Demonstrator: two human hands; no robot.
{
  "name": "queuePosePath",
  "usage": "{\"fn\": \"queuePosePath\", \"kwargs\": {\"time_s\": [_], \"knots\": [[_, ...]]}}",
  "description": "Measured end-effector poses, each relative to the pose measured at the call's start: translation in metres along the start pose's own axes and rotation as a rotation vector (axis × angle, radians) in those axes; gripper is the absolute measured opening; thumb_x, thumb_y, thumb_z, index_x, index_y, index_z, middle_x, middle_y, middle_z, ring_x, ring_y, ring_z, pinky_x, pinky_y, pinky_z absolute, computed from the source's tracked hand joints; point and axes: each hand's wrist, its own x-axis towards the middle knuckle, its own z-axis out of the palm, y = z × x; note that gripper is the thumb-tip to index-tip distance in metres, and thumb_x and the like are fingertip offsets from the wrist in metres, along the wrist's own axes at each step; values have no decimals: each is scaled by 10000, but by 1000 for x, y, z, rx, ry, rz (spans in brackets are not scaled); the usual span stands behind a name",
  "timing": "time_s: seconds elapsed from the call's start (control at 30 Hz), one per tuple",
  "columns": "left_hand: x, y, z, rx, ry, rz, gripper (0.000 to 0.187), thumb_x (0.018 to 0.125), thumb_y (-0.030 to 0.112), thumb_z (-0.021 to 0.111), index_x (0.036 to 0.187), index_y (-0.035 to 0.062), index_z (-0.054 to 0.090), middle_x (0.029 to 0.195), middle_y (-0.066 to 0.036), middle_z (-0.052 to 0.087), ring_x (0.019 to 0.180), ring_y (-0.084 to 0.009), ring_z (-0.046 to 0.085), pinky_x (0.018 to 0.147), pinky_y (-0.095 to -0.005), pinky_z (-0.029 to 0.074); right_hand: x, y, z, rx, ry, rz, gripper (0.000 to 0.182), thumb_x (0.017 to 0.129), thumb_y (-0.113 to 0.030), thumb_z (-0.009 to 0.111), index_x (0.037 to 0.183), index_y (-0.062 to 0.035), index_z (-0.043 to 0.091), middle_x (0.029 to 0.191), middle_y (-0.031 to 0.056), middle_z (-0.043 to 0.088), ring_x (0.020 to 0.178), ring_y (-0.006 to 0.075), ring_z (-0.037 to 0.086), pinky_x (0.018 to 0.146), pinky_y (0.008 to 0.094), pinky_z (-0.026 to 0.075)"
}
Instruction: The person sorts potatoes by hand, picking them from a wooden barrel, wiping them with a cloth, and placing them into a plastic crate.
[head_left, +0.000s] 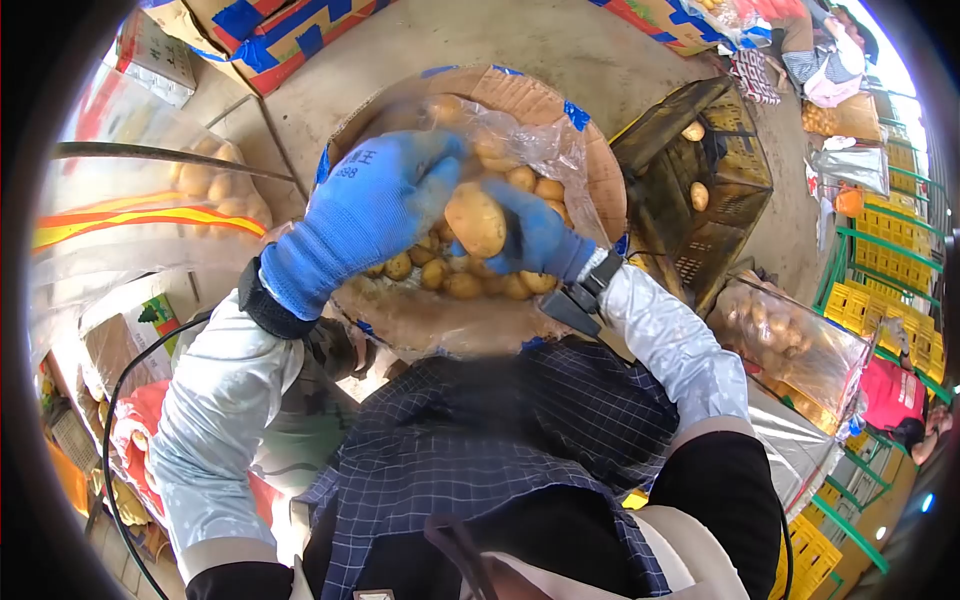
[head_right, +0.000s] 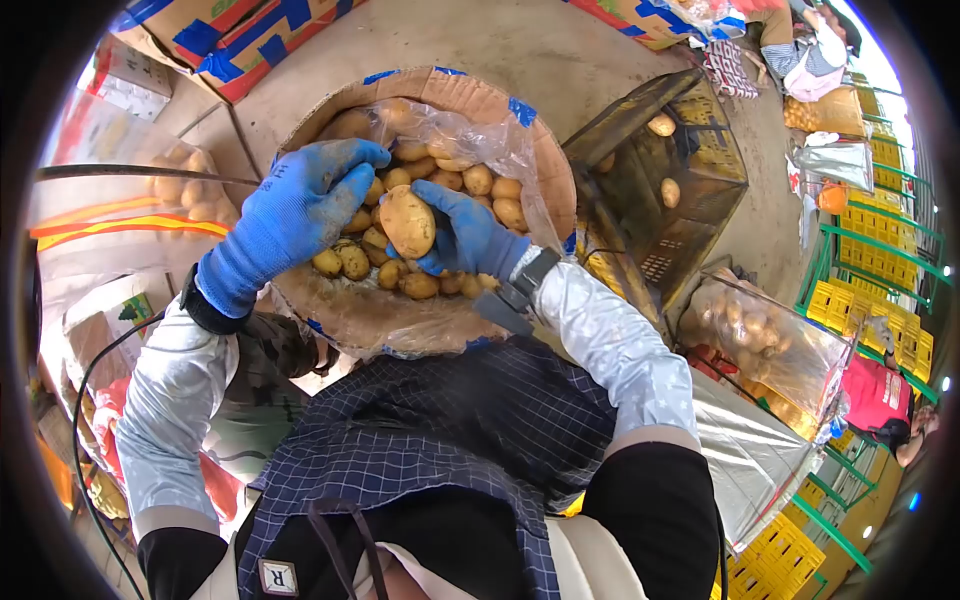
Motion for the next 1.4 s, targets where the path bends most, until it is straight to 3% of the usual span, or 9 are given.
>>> {"fn": "queuePosePath", "kwargs": {"time_s": [0.37,0.53,0.73,1.03,1.1,1.2,1.33,1.37,1.4], "knots": [[2,12,25,-662,-261,-74,352,1021,137,609,1337,-17,594,1112,-82,670,924,-110,645,830,-275,550,-57,1,55,279,-124,-148,548,1035,-458,500,1398,-49,468,1212,174,633,1058,358,666,592,468,576],[9,23,18,-907,-180,-124,271,1032,67,555,1280,-15,627,1154,-85,684,994,-137,665,872,-275,558,-84,-10,56,-217,-177,-418,791,811,-163,779,1488,-19,397,1344,178,584,1247,345,586,1111,461,444],[12,24,19,-886,-148,-97,260,1032,95,567,1257,-10,642,1188,-74,675,1010,-142,668,907,-276,548,-79,-21,54,-328,-217,-498,744,747,-56,740,1440,-21,470,1306,151,607,1214,262,598,1088,399,460],[12,25,-4,-769,94,-198,316,1043,217,585,1253,-8,656,1086,-51,688,871,-90,641,834,-246,539,-141,-108,-228,-1158,1231,-883,408,858,-140,693,1250,-42,634,1047,139,701,892,260,678,815,356,546],[12,22,-12,-737,128,-192,327,1043,244,588,1249,2,662,1082,-37,691,866,-83,633,833,-236,533,-176,-94,-280,-2469,1116,92,362,889,-209,667,1202,-28,669,1101,157,716,1042,314,682,912,365,520],[9,23,-23,-737,172,-204,323,1042,249,586,1242,8,668,1082,-26,694,884,-82,631,851,-233,525,-133,-61,-199,-1850,1635,-441,243,864,-197,654,1038,-45,732,1038,187,726,976,352,694,891,435,526],[8,23,-25,-758,175,-171,313,1039,245,587,1229,12,675,1083,-21,696,906,-81,629,870,-233,515,-54,-54,-30,-2206,913,-651,265,885,-137,626,1130,-58,686,1080,137,710,1028,342,669,903,430,520],[11,24,-28,-746,184,-167,311,1039,243,586,1225,11,676,1083,-21,697,910,-81,628,873,-234,514,-8,-34,-64,-2027,542,-1298,335,901,-179,654,1215,-60,646,1146,141,688,1056,346,657,915,435,518],[12,26,-26,-763,197,-171,306,1043,238,578,1222,10,679,1084,-24,700,891,-83,629,859,-234,518,39,-13,-74,-1745,598,-914,372,908,-334,691,1197,-100,665,1216,159,668,1110,370,638,943,466,508]]}}
